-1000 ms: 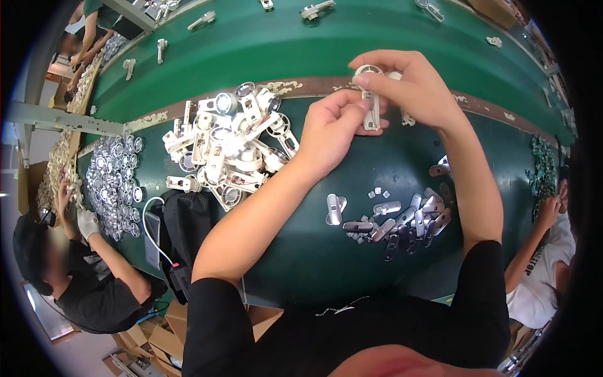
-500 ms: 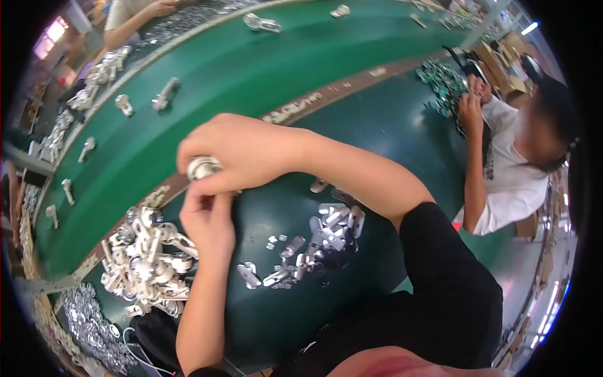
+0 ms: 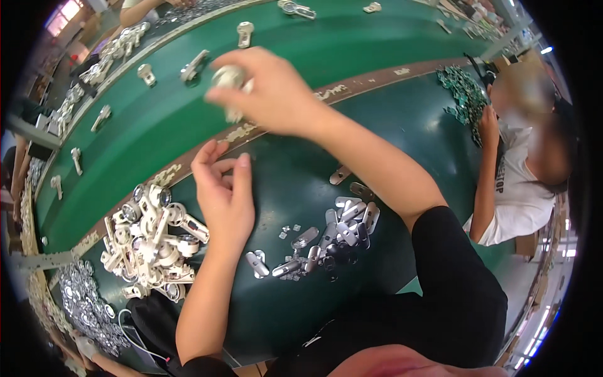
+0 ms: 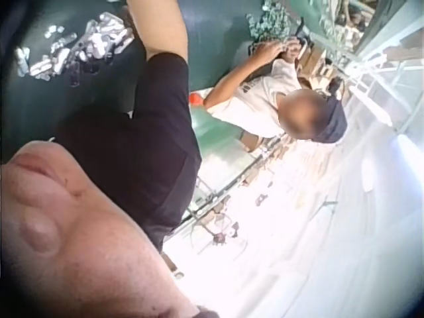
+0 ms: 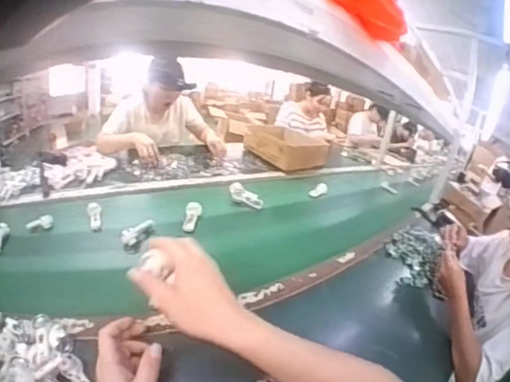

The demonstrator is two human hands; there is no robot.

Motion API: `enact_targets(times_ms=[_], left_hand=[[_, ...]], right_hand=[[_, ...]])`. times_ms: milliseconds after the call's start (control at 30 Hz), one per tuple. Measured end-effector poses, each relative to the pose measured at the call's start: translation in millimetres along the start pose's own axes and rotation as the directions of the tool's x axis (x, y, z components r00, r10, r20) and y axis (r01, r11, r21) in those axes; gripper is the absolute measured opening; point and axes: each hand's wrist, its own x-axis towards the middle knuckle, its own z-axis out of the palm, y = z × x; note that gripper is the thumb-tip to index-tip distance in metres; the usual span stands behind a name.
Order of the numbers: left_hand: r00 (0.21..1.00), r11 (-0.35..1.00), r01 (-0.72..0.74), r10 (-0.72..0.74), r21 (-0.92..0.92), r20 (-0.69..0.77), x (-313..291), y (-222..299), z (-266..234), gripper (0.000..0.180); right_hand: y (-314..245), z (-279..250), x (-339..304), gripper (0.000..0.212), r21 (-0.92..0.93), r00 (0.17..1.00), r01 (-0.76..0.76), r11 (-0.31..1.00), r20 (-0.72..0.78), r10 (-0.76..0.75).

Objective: Assembling small metal and plastic parts on a factory production line.

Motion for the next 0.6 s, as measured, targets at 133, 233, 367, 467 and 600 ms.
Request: enact_targets(times_ms=[133, 233, 367, 467, 600], left_hand=[[0.994, 0.983, 0.045, -0.062, 0.176, 0.093, -4, 12, -10, 0.037], [0.992, 0.97, -0.089, 0.067, 0.226, 0.104, -2, 12, -5, 0.024], [0.986, 0.97, -0.146, 0.127, 0.197, 0.104, 0, 6, -9, 0.019], [0.985, 0.967, -0.162, 0.145, 0.197, 0.098, 0, 6, -8, 0.016], [0.986, 0.967, -0.16, 0.146, 0.197, 0.086, 1, 3, -9, 0.013]], right_hand=[[54, -7, 11, 0.087, -0.096, 0.888, -0.452, 0.887, 0.038, 0.457], [80, -30, 13, 0.056, -0.103, 0.881, -0.448, 0.888, 0.115, 0.458], [37, -36, 20, 0.032, -0.032, 0.825, -0.503, 0.864, 0.28, 0.491], [48, -28, 18, 0.029, 0.019, 0.837, -0.463, 0.886, 0.338, 0.43], [21, -25, 23, 0.03, 0.068, 0.745, -0.592, 0.803, 0.427, 0.512]])
